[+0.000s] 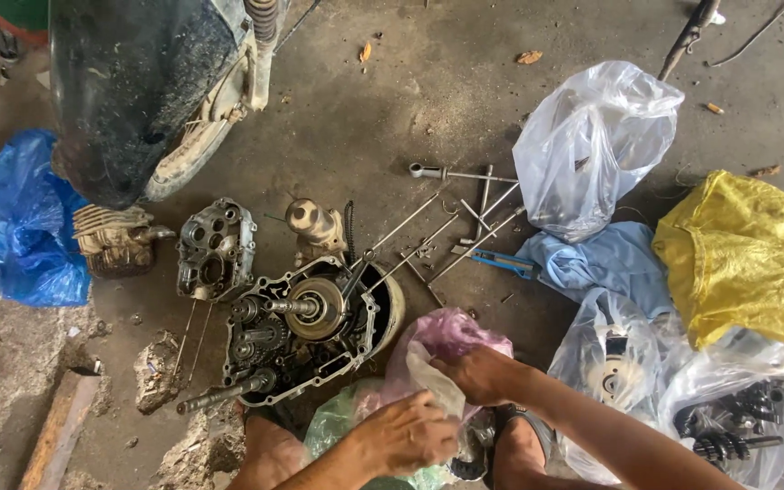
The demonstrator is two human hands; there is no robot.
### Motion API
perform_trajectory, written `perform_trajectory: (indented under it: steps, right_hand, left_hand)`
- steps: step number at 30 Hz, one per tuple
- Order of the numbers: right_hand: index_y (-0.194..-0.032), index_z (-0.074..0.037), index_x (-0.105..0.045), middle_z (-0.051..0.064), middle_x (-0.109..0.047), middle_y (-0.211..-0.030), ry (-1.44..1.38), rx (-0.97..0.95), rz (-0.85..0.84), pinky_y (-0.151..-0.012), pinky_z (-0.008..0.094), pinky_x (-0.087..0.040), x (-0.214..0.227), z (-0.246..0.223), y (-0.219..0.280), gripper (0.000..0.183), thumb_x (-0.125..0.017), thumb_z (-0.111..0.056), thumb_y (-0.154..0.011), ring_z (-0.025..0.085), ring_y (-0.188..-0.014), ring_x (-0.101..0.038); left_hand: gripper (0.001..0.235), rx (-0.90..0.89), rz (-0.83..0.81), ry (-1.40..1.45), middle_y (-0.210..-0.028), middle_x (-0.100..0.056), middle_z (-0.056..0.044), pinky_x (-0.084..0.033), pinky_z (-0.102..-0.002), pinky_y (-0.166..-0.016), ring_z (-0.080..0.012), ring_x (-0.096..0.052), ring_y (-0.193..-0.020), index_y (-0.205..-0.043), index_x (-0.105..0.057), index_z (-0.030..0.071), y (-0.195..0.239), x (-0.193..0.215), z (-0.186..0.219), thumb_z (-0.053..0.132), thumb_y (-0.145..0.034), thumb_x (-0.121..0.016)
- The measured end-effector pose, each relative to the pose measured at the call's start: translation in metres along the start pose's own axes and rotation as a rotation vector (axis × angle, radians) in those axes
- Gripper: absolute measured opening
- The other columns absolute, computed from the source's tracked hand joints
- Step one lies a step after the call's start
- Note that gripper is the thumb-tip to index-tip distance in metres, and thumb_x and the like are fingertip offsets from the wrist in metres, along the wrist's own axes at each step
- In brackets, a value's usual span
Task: The person sits on the floor and organizes various small mechanical parts, including gears and bolts, from plastic bags. They then pick up a tube of lubricant, open it, and apply the substance to a metal component of a disassembled engine block.
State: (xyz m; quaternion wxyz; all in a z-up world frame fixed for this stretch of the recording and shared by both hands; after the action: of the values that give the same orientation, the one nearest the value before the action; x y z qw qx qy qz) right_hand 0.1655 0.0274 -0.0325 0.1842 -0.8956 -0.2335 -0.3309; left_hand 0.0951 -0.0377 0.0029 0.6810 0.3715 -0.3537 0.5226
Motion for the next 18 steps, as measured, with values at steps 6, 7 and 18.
perform_trajectory:
  steps: [6, 7, 18]
  right_hand:
    - [-0.140, -0.010, -0.059, 0.023, -0.065, -0.130, -0.032, 0.023, -0.238, -0.094, 0.047, -0.052, -0.074, 0.051, -0.008, 0.061, -0.063, -0.007, -0.079, 0.041, -0.113, -0.067]
    - [-0.140, -0.010, -0.059, 0.023, -0.065, -0.130, -0.034, 0.026, -0.236, -0.094, 0.047, -0.052, -0.075, 0.047, -0.007, 0.061, -0.063, -0.007, -0.079, 0.041, -0.113, -0.067]
    - [-0.107, -0.019, -0.076, 0.010, -0.072, -0.098, 0.238, -0.308, -0.320, -0.071, 0.044, -0.059, -0.076, 0.069, 0.004, 0.021, -0.066, -0.033, -0.094, 0.028, -0.088, -0.071]
  left_hand:
    - [0.016, 0.011, -0.341, -0.132, -0.096, -0.075, -0.009, -0.055, -0.042, -0.091, -0.0247, -0.073, -0.092, -0.106, -0.072, 0.006, 0.015, -0.047, -0.005, -0.004, -0.106, -0.059]
    - [0.016, 0.013, -0.344, -0.132, -0.096, -0.075, -0.009, -0.055, -0.042, -0.091, -0.0247, -0.073, -0.092, -0.106, -0.072, 0.006, 0.021, -0.056, -0.012, -0.004, -0.106, -0.059]
    - [0.011, 0.110, -0.326, 0.036, -0.097, -0.065, -0.007, -0.055, -0.040, -0.088, -0.0217, -0.067, -0.094, -0.109, -0.065, 0.008, 0.028, -0.002, 0.014, 0.006, -0.103, -0.056]
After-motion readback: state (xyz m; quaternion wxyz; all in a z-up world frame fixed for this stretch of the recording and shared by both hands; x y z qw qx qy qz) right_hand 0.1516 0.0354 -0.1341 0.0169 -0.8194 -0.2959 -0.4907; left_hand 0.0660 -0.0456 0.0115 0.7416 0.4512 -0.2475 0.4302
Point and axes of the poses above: each hand's wrist, its own y-axis away from the middle knuckle, its own x-axis out of the back of the hand, z = x × y, the point moved 10 cm from there along -y, towards the middle knuckle
